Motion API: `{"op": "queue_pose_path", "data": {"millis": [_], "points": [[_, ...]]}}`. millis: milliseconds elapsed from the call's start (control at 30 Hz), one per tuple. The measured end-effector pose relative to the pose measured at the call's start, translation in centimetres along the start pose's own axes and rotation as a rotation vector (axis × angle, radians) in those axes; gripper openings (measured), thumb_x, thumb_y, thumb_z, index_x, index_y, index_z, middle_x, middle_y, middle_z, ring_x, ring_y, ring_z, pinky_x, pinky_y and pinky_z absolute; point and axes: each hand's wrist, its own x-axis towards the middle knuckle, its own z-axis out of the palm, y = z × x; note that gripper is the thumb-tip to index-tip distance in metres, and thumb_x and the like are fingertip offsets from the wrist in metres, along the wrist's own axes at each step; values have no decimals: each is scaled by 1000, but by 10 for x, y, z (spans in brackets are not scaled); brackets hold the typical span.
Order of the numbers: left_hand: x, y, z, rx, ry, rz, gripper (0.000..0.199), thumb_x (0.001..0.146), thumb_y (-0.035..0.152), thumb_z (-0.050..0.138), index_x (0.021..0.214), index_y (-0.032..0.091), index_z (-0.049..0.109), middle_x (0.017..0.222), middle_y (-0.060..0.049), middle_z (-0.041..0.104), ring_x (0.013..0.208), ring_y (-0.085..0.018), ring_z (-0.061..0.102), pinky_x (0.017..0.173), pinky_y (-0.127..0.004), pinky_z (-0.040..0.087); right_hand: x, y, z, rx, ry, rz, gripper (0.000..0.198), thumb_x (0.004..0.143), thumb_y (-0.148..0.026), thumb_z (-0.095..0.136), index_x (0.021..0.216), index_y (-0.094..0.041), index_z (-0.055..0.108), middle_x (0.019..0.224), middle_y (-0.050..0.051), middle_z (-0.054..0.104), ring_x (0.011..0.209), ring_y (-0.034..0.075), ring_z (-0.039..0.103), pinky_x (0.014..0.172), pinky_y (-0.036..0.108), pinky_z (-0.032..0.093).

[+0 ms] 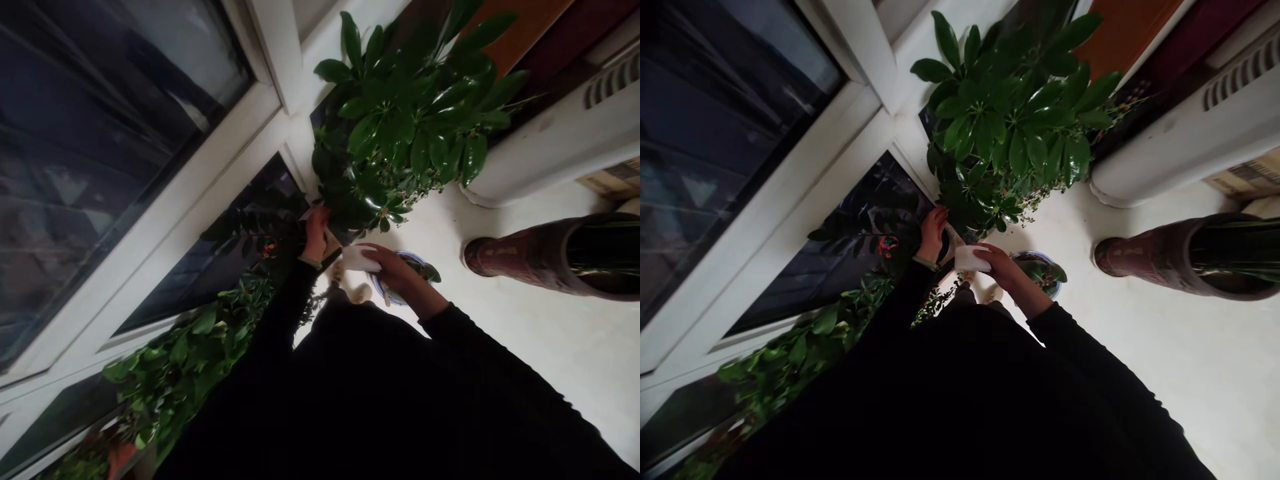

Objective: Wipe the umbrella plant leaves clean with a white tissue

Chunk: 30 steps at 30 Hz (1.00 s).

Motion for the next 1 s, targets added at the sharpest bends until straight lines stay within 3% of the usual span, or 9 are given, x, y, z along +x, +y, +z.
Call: {"op": "queue_pose_path", "data": {"millis": [200, 400, 567, 733, 800, 867, 933, 1000], "points": [[23, -11, -3, 11, 3, -125, 33, 109, 23, 45, 90, 22, 72, 99, -4, 79, 106, -15, 75, 110, -31, 53, -10, 10, -20, 53, 69, 48, 24, 73, -33, 89, 91, -28, 75, 87, -1, 77, 75, 18, 69, 65, 30, 63], [18, -22, -13, -5, -51, -213, 37, 108, 39, 46, 93, 22, 75, 93, -9, 79, 94, -21, 75, 96, -38, 60, -27, 10, -52, 150, 155, 98, 30, 71, -38, 94, 88, -30, 72, 88, 2, 77, 87, 23, 73, 74, 36, 69], [9, -18, -14, 63, 19, -141, 30, 106, 32, 49, 88, 22, 72, 94, -6, 77, 91, -16, 73, 95, -32, 56, -36, 10, -62, 256, 194, 101, 30, 70, -35, 92, 92, -32, 71, 91, 2, 78, 93, 25, 74, 80, 39, 71], [-17, -14, -13, 172, 59, 4, 21, 101, 21, 52, 87, 25, 68, 93, 1, 73, 100, -9, 71, 95, -21, 51, -53, 9, -49, 379, 217, -26, 26, 75, -29, 89, 95, -30, 73, 101, 2, 81, 105, 24, 77, 91, 42, 71], [-40, -19, -16, 217, -25, -6, 19, 101, 21, 54, 88, 24, 69, 92, 1, 73, 100, -10, 72, 97, -22, 52, -56, 12, -37, 422, 230, -61, 22, 76, -25, 87, 92, -29, 73, 103, 1, 82, 107, 23, 78, 94, 42, 70], [-64, -25, -22, 267, -196, -89, 13, 99, 23, 62, 91, 21, 72, 98, -3, 76, 99, -14, 74, 98, -28, 54, -52, 17, -24, 452, 230, -91, 18, 79, -22, 84, 91, -28, 72, 105, 1, 83, 108, 22, 78, 94, 40, 70], [-83, -29, -28, 304, -373, -192, 16, 99, 25, 65, 104, 19, 79, 111, -9, 80, 104, -20, 77, 100, -36, 57, -43, 25, -9, 482, 217, -109, 14, 83, -21, 80, 94, -27, 73, 102, 1, 83, 103, 20, 78, 89, 36, 71], [-90, -30, -35, 340, -514, -201, 17, 99, 23, 67, 110, 21, 80, 117, -7, 80, 110, -21, 76, 104, -37, 56, -34, 34, 6, 533, 211, -104, 14, 85, -19, 77, 97, -26, 74, 96, 0, 82, 93, 17, 78, 81, 30, 70]]}}
